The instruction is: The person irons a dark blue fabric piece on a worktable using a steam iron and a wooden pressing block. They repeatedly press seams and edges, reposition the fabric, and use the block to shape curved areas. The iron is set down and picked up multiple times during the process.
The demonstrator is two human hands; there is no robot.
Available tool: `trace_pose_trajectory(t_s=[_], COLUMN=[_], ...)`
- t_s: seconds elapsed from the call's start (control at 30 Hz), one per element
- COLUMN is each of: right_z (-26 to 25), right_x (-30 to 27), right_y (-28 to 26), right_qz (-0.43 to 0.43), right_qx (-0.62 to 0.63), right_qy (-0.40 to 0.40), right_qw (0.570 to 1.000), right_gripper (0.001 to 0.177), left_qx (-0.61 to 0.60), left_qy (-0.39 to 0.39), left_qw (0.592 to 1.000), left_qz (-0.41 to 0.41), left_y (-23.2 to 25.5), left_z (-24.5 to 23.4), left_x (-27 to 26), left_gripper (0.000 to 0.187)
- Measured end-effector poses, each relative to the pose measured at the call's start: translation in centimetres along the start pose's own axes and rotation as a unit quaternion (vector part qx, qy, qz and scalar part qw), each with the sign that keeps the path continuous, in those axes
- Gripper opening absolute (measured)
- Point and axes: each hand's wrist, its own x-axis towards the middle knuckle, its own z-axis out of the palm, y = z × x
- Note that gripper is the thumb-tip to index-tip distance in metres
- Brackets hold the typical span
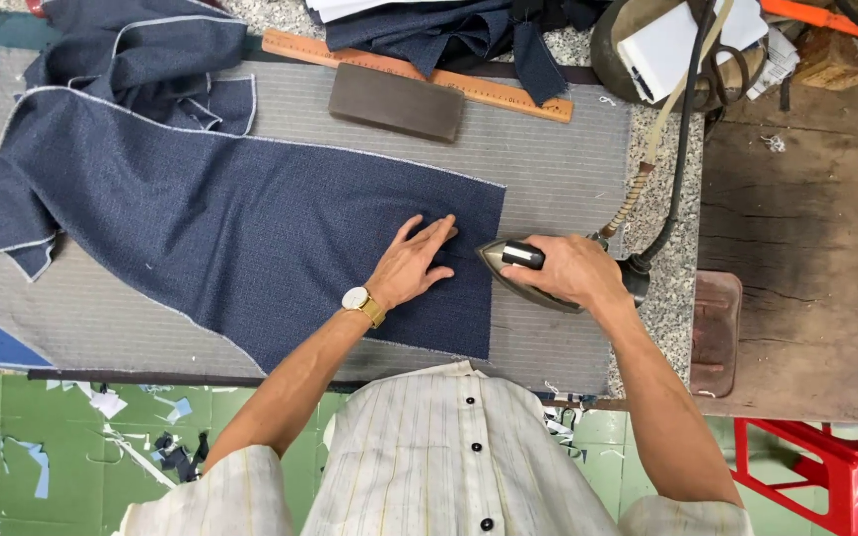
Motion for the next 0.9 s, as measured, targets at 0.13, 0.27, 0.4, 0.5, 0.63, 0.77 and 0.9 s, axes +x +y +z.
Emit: trace_pose_trajectory(t_s=[0.13, 0.27, 0.4, 0.5, 0.63, 0.77, 0.9], right_z=[0.3, 0.6, 0.4, 0.4, 0.7, 0.9, 1.9], right_x=[0.5, 0.9, 1.4, 2.0, 3.0, 3.7, 5.1], right_y=[0.3, 0.1, -1.4, -2.6, -4.7, -6.5, -7.5], right_qz=[-0.003, -0.008, -0.029, -0.055, -0.081, -0.138, -0.179], right_qx=[0.016, 0.013, -0.005, -0.021, -0.022, -0.021, -0.024], right_qy=[0.006, -0.003, -0.026, -0.024, -0.021, -0.013, 0.003], right_qw=[1.0, 1.0, 0.999, 0.998, 0.996, 0.99, 0.984], right_gripper=[0.052, 0.055, 0.057, 0.057, 0.057, 0.05, 0.045], left_qx=[0.022, 0.039, 0.068, 0.061, 0.036, 0.068, 0.096], left_qy=[-0.033, -0.068, -0.085, -0.067, 0.005, 0.097, 0.027], left_qw=[0.999, 0.997, 0.994, 0.996, 0.999, 0.989, 0.981], left_qz=[-0.001, 0.009, 0.014, 0.018, 0.002, -0.094, -0.164], left_y=[0.7, 0.3, -0.2, -0.7, -0.1, -1.5, -3.7], left_z=[-1.7, -2.4, -2.2, -1.7, -4.1, -5.3, -5.2], left_x=[0.1, 0.0, 0.3, 0.2, -2.2, -5.8, -8.1], left_gripper=[0.095, 0.107, 0.118, 0.126, 0.12, 0.1, 0.103])
